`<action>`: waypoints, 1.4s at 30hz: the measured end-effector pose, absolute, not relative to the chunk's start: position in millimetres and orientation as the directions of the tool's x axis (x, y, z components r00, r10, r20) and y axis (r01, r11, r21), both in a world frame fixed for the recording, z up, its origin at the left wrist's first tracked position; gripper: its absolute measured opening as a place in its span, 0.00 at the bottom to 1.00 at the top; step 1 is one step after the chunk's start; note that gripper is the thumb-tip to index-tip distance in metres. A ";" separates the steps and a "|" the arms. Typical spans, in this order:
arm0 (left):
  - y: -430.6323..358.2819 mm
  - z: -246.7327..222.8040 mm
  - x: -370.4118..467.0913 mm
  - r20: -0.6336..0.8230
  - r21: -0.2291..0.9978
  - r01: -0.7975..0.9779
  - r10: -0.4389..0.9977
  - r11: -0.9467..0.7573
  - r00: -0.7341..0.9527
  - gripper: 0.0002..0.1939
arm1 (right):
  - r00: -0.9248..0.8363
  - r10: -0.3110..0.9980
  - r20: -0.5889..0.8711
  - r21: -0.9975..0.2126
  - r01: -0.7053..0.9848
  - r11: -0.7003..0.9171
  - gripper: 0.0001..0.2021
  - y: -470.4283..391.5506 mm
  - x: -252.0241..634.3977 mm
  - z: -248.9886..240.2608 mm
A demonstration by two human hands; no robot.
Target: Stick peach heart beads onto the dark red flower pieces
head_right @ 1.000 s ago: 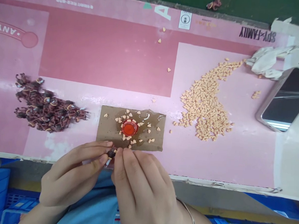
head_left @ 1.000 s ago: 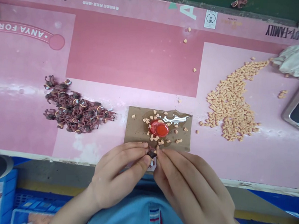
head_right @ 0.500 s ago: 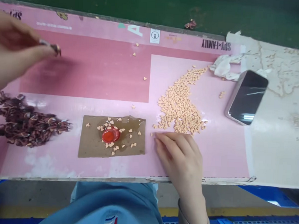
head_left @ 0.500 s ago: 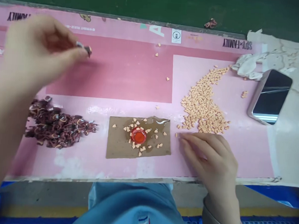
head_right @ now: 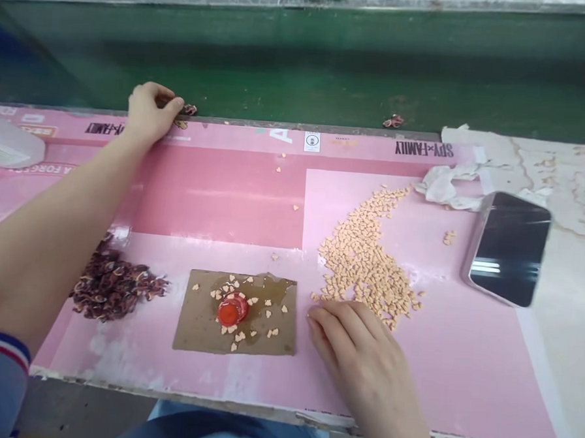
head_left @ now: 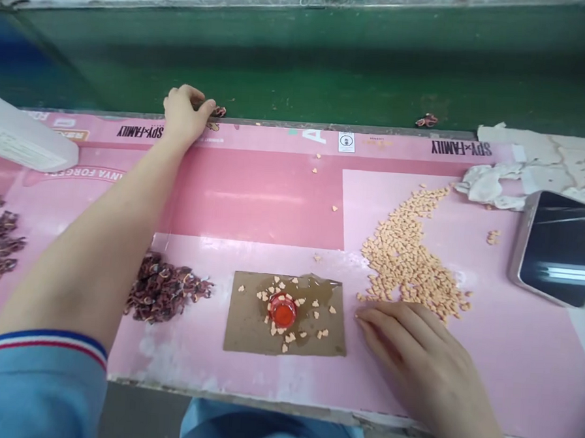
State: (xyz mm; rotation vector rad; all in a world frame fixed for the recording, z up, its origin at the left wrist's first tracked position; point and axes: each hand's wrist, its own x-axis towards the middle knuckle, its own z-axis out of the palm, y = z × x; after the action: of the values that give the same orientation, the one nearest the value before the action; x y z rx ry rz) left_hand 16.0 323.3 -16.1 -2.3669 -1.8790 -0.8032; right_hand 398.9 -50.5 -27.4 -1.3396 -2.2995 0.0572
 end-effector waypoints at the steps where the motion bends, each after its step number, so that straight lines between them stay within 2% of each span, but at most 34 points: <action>1: 314.6 -11.1 15.4 0.350 0.293 0.933 0.932 -0.207 0.096 0.27 | -0.412 0.830 0.376 -0.267 0.810 0.523 0.09 -51.0 398.6 -27.6; 4: 266.3 2.3 11.7 0.236 0.274 0.960 0.972 -0.060 -0.007 0.29 | -0.406 0.839 0.361 -0.273 0.814 0.512 0.09 -54.5 396.7 -27.0; 7: 195.5 14.0 0.5 0.164 0.244 0.966 0.985 -0.083 0.044 0.31 | -0.403 0.825 0.396 -0.260 0.812 0.522 0.05 -56.3 394.8 -26.1; 9: 146.0 20.0 -8.5 0.160 0.231 0.961 0.980 -0.154 0.119 0.28 | -0.413 0.807 0.422 -0.237 0.809 0.537 0.03 -55.7 394.7 -26.3; 14: 45.0 19.4 -12.4 0.285 0.215 0.805 0.824 -0.552 0.489 0.18 | -0.375 0.808 0.455 -0.291 0.795 0.532 0.06 -54.8 394.8 -25.5; 16: 19.1 13.5 -6.6 0.252 0.190 0.794 0.811 -0.577 0.529 0.14 | -0.336 0.803 0.493 -0.330 0.782 0.529 0.08 -55.0 389.1 -21.5; 19: -1.3 3.6 0.4 0.224 0.200 0.817 0.837 -0.541 0.499 0.14 | -0.287 0.801 0.525 -0.401 0.747 0.530 0.11 -53.1 369.8 -12.5; 24: -2.1 -0.7 1.1 0.237 0.318 0.792 0.853 -0.521 0.466 0.12 | -0.303 0.808 0.506 -0.475 0.684 0.553 0.10 -43.9 330.5 -5.1; 29: -0.1 5.5 -0.5 0.328 0.292 0.754 0.802 -0.589 0.499 0.05 | -0.270 0.841 0.470 -0.501 0.702 0.506 0.10 -40.7 319.0 -6.2; 33: -4.3 2.2 -1.1 0.402 0.320 0.774 0.818 -0.547 0.411 0.03 | -0.277 0.848 0.451 -0.496 0.712 0.497 0.11 -42.8 321.2 -5.7; 38: -8.7 -7.6 -5.4 0.426 0.447 0.783 0.872 -0.433 0.240 0.11 | -0.292 0.841 0.455 -0.469 0.725 0.505 0.12 -44.0 320.3 -5.8; 42: -14.9 -10.9 -4.0 0.567 0.480 0.761 0.816 -0.437 0.111 0.20 | -0.263 0.848 0.460 -0.465 0.742 0.482 0.13 -45.2 317.8 -6.5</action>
State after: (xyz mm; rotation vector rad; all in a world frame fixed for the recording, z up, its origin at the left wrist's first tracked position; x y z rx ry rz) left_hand -4.0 -14.9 -10.9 -2.3911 -1.7006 -1.3006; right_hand 317.8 -45.2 -6.5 -1.3088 -2.0578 0.2021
